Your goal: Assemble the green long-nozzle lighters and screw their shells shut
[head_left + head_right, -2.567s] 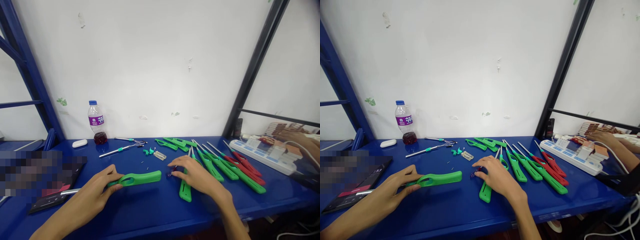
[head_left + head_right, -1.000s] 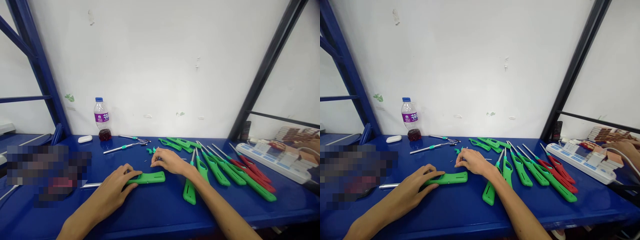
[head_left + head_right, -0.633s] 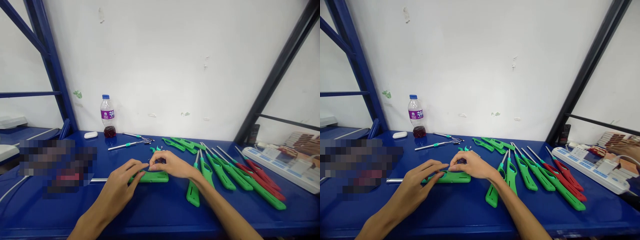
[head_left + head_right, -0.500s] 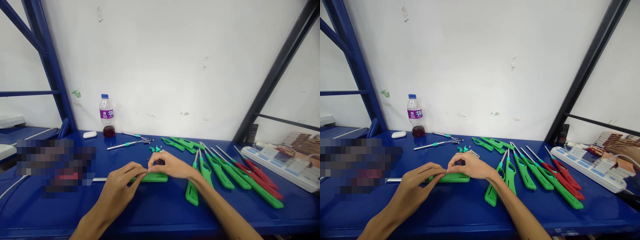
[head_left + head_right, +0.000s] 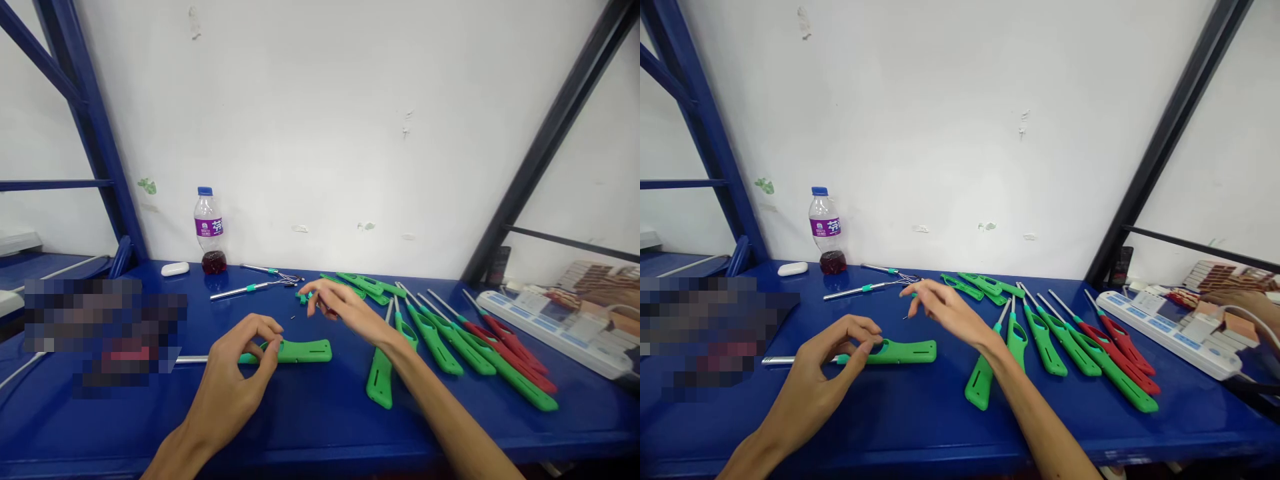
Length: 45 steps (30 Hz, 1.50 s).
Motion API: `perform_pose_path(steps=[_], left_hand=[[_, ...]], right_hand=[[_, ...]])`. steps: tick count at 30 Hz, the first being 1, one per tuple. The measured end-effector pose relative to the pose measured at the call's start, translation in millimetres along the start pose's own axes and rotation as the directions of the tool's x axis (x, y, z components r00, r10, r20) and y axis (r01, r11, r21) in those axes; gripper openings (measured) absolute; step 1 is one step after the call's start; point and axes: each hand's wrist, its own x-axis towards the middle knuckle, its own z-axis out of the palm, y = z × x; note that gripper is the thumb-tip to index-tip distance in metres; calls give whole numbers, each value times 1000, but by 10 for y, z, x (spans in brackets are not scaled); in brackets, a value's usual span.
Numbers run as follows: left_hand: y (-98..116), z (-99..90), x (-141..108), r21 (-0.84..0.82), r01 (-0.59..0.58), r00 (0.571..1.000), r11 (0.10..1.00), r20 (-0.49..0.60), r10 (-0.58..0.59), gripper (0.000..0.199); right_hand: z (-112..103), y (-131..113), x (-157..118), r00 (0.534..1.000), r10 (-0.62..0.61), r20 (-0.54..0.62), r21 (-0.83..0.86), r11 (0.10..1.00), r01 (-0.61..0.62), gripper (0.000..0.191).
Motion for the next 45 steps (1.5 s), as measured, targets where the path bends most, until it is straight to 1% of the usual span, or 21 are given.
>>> perform_pose_path(steps=[3,4,5,6,8,9,10,11,13,15,18,20,21,24,27,30,33,36,39,43,45], left_hand=[[4,-6,-5,-82,87,993,993,88,-79,21],[5,-3,-12,-83,110,987,990,124,-100,21],[6,4,-21,-77,129,981,989,157,-116,21],[7,13,-31,-71,146,974,987,185,-131,21],[12,39,-48,-66,174,962,983,225,-155,19],[15,53,-53,-65,180,958,981,236,-160,17],[17,66,-57,-61,182,956,981,246,-162,16],[18,79,-59,-52,181,954,982,253,-162,15],[13,99,-58,-28,170,952,985,263,-156,13],[-3,112,-56,-5,142,956,990,262,-136,15],[-42,115,-55,66,29,979,997,198,-42,16],[-63,106,-53,159,-37,991,987,132,16,15],[-67,100,-50,204,-45,994,978,109,23,14],[-53,89,-36,260,16,991,966,121,-49,17],[-21,92,-26,246,98,973,964,178,-145,21],[-11,91,-29,240,137,961,961,203,-187,23],[-20,60,-51,237,134,958,962,219,-187,23],[-2,2,-91,276,105,953,955,247,-176,22],[52,-32,-125,328,71,950,942,266,-164,29],[83,20,-115,361,-12,970,932,231,-76,33],[74,64,-97,336,-39,975,941,221,-38,35]], right_hand=[[-65,-74,-66,989,-27,-148,84,996,40,42],[-73,-120,-121,976,-35,-214,95,994,56,38],[-73,-169,-192,952,-44,-302,104,991,79,33],[-66,-217,-274,916,-48,-398,110,989,100,29],[-36,-287,-449,816,-61,-575,77,989,129,22],[-19,-304,-529,771,-69,-633,43,991,124,20],[-3,-310,-596,743,-74,-665,7,994,105,18],[10,-305,-647,735,-73,-674,-21,997,79,17],[30,-276,-695,757,-52,-651,-42,999,33,17],[49,-238,-686,777,-20,-629,-17,1000,12,16],[108,-194,-628,778,1,-628,5,1000,3,12],[166,-178,-597,776,-25,-630,-34,999,4,8],[194,-173,-587,774,-47,-631,-65,998,8,5],[255,-167,-573,776,-100,-623,-161,987,-2,5],[269,-176,-576,808,-104,-580,-235,971,-44,11],[263,-217,-599,838,-93,-538,-279,958,-73,13],[252,-300,-648,823,-111,-557,-305,949,-78,12],[233,-394,-706,806,-124,-579,-310,948,-77,11],[220,-466,-742,793,-145,-592,-312,948,-60,12],[231,-510,-745,779,-168,-603,-306,951,-32,11],[242,-517,-744,779,-184,-600,-316,949,-19,11]])
